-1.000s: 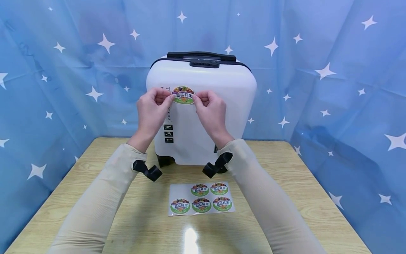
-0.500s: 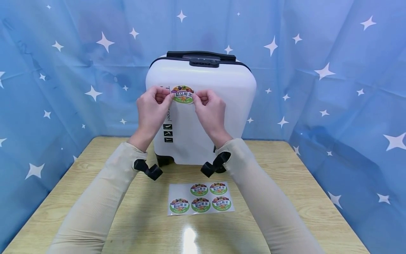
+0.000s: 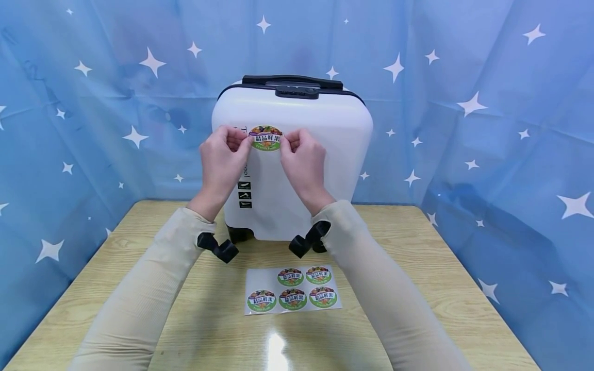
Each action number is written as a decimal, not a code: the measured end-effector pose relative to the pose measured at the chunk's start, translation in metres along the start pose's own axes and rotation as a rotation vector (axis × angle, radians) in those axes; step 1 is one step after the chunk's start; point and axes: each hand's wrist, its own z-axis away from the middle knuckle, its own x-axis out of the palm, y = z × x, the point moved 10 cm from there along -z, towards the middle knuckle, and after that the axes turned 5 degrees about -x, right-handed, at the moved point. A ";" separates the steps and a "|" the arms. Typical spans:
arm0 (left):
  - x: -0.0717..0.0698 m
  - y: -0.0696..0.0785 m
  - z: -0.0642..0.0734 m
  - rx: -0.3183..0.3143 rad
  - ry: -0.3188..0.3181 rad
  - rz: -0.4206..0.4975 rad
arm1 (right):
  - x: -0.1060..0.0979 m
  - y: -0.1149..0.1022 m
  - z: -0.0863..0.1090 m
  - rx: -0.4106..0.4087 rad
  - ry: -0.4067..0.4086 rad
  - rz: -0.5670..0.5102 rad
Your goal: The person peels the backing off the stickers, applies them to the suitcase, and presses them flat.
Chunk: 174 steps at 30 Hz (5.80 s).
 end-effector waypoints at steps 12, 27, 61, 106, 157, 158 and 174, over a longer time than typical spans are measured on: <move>-0.005 -0.005 0.001 -0.023 0.012 -0.013 | -0.005 0.008 0.003 0.045 -0.008 0.027; -0.003 -0.002 0.002 -0.025 -0.003 -0.089 | -0.010 0.006 0.002 0.048 -0.016 0.067; 0.021 -0.016 0.012 -0.090 -0.180 -0.270 | 0.010 0.017 0.014 0.083 -0.115 0.151; 0.007 -0.024 0.057 0.046 -0.053 -0.002 | -0.041 0.046 0.055 0.016 0.055 0.074; 0.078 -0.069 0.151 -0.043 -0.461 -0.156 | -0.003 0.087 0.164 -0.040 -0.221 0.223; 0.079 -0.072 0.153 -0.056 -0.467 -0.156 | -0.002 0.088 0.166 -0.040 -0.226 0.229; 0.107 -0.119 0.174 -0.197 -0.647 -0.236 | 0.020 0.119 0.205 0.142 -0.446 0.293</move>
